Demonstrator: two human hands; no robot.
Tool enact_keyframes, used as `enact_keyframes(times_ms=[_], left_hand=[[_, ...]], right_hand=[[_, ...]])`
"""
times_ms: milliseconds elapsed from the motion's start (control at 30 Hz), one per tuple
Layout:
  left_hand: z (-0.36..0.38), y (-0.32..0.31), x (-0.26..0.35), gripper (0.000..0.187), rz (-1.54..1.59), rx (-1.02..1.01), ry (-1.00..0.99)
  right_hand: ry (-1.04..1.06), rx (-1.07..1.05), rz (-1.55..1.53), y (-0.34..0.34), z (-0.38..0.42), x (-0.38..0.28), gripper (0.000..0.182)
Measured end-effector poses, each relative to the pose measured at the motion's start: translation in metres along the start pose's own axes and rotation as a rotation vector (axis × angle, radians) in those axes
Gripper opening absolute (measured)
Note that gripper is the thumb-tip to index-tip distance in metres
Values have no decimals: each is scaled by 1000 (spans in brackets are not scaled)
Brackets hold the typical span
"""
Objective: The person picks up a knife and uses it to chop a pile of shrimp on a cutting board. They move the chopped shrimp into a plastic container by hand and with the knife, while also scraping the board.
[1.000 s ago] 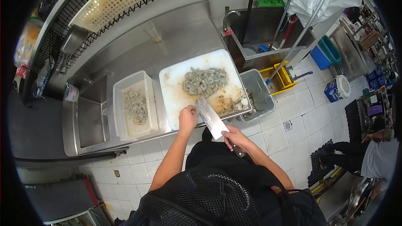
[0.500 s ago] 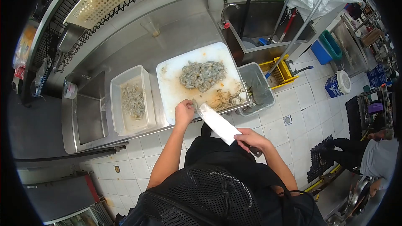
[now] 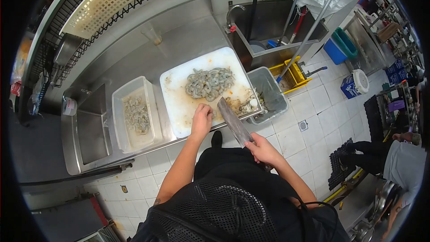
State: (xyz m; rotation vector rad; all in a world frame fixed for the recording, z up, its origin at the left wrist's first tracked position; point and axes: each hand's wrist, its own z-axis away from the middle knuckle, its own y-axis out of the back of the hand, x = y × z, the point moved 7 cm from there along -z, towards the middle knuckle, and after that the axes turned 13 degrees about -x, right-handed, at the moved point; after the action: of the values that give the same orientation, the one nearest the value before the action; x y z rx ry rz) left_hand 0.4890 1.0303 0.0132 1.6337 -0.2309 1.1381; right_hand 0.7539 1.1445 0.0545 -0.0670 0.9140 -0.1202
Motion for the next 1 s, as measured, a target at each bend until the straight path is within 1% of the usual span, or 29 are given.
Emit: enact_keyframes(times_ms=[100,167,300,367,400,467,500,567,700,767,867,967,1000], left_hand=[[-3,-3,1,12,-23,3,27],[-2,1,4,13,-75,51,-55],[-3,2,4,14,-78,29,-61],[-4,1,3,14,-103,32,-79],[-4,1,2,14,-102,34,-79],[-4,2,4,13,-94,36,-80],[-4,2,5,13,-92,37,-79],[-2,2,6,13,-110,38,-64],[1,2,4,12,-134,45,-56],[3,3,2,11,-132,102,-54],[6,3,0,11,-109,64,-19],[9,7,4,10,-147,109,-72],[11,7,3,10,-151,112,-81]], right_hand=[[-25,29,42,3,5,-1,19],[-46,-21,47,-2,1,-1,19],[-58,-35,-12,-4,2,5,20],[-52,3,-26,-2,7,3,27],[-53,3,-24,-2,9,0,27],[-50,12,21,-4,13,-8,20],[-52,12,23,-4,11,-10,20],[-42,-73,7,-11,6,-13,20],[-51,-32,-16,-9,11,-13,27],[-71,31,42,-3,17,-14,27],[-83,23,88,-7,21,-24,23],[-38,-17,88,-14,11,-24,24],[-55,-24,84,-14,10,-21,24]])
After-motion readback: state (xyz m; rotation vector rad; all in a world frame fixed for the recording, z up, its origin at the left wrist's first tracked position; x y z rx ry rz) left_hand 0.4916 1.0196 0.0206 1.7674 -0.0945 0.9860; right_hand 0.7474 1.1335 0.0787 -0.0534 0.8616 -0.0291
